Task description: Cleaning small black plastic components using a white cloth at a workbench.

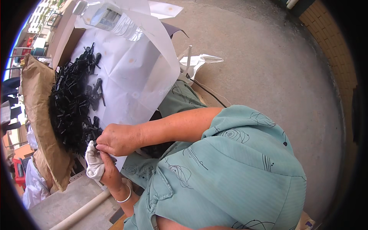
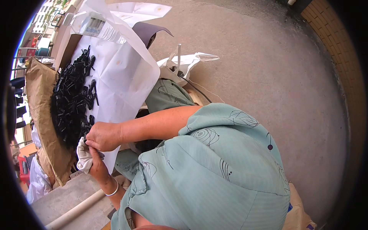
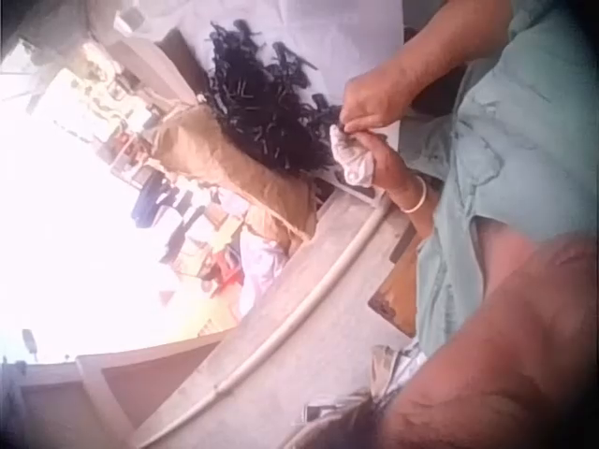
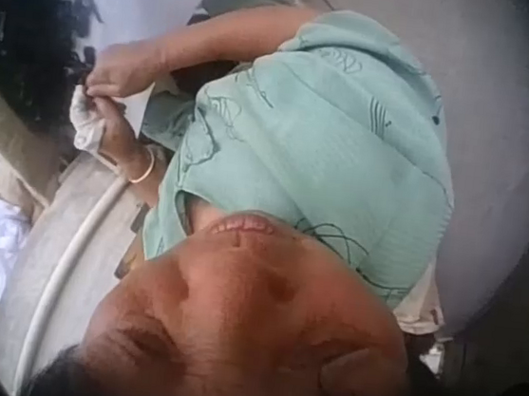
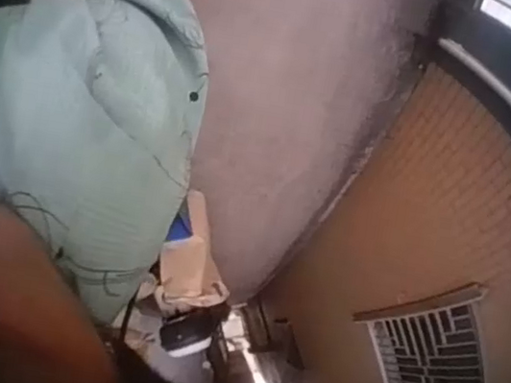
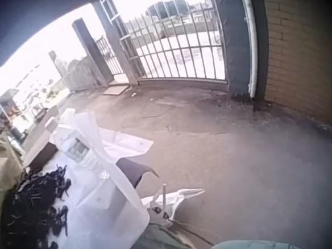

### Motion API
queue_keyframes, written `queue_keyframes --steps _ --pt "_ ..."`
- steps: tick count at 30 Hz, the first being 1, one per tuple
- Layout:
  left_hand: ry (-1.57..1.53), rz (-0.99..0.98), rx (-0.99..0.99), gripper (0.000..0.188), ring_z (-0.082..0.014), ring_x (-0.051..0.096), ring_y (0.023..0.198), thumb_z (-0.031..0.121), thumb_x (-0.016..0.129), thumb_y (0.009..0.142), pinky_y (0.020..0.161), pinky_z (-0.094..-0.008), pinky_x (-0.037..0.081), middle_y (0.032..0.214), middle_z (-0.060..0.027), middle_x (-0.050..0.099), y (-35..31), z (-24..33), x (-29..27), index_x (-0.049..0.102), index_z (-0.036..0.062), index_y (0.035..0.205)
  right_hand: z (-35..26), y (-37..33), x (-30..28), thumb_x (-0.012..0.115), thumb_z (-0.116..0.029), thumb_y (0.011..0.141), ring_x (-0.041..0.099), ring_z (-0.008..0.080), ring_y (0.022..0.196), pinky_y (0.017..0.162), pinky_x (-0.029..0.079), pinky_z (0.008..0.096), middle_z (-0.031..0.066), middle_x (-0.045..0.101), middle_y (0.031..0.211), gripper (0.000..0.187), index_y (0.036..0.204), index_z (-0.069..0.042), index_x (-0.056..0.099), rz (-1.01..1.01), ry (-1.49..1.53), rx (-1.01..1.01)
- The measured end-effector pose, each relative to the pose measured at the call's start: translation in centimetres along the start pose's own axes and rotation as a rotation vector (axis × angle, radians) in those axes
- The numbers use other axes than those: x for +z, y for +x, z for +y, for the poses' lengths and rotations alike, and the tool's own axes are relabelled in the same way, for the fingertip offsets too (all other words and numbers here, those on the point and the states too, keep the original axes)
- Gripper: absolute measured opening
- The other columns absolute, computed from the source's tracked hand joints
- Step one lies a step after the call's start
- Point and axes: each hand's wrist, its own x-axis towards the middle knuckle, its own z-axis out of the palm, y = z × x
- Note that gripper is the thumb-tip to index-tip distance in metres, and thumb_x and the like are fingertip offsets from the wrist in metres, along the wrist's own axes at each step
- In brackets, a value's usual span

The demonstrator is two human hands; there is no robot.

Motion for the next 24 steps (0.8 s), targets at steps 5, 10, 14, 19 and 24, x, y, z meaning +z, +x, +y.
queue_keyframes --steps 5,10,14,19,24 --pt "0.216 -0.106 0.058 0.025 -0.0035 0.046 0.067 0.001 0.048 0.089 0.056 -0.0150 0.036 0.092 -0.0025 0.055 -0.1 -0.8 -0.1 0.048 -0.0026 0.114 0.6 -0.7 0.6 0.049 -0.020 0.083 0.057 0.0382 0.067 0.063 0.046 0.0427 0.0200 0.058 0.067 0.027 0.068 -0.001 0.059 0.114 0.032 0.092" --pt "-0.015 -0.070 -0.004 0.027 -0.0099 0.052 0.088 0.003 0.049 0.090 0.078 -0.0214 0.042 0.100 -0.0042 0.055 0.6 -0.3 -0.2 0.044 -0.0008 0.116 0.3 -0.6 -1.3 0.053 -0.019 0.083 0.055 0.0378 0.063 0.058 0.044 0.0416 0.0205 0.056 0.064 0.025 0.069 0.001 0.056 0.085 0.152 -0.041" --pt "-0.379 -0.038 -0.196 0.030 -0.0124 0.054 0.091 0.006 0.049 0.090 0.081 -0.0259 0.044 0.103 -0.0058 0.054 1.2 -0.3 -1.8 0.044 0.0008 0.119 1.7 -0.9 -1.1 0.062 -0.018 0.075 0.058 0.0339 0.065 0.059 0.046 0.0395 0.0175 0.059 0.068 0.018 0.075 0.000 0.060 -0.016 -0.084 -0.078" --pt "-0.458 -0.090 -0.280 0.033 -0.0135 0.054 0.093 0.007 0.048 0.090 0.082 -0.0260 0.044 0.105 -0.0069 0.055 0.9 0.8 0.1 0.043 -0.0008 0.122 1.9 -1.3 -2.3 0.064 -0.015 0.072 0.059 0.0316 0.068 0.060 0.047 0.0374 0.0140 0.060 0.071 0.013 0.075 -0.003 0.061 0.013 0.020 -0.210" --pt "-0.251 -0.195 -0.406 0.041 -0.0157 0.055 0.091 0.011 0.047 0.086 0.077 -0.0276 0.046 0.105 -0.0096 0.055 -0.2 -0.6 -1.8 0.039 -0.0014 0.124 1.0 -1.4 -2.5 0.067 -0.012 0.071 0.059 0.0270 0.066 0.059 0.046 0.0338 0.0107 0.060 0.072 0.014 0.078 -0.003 0.059 0.027 0.174 -0.355"
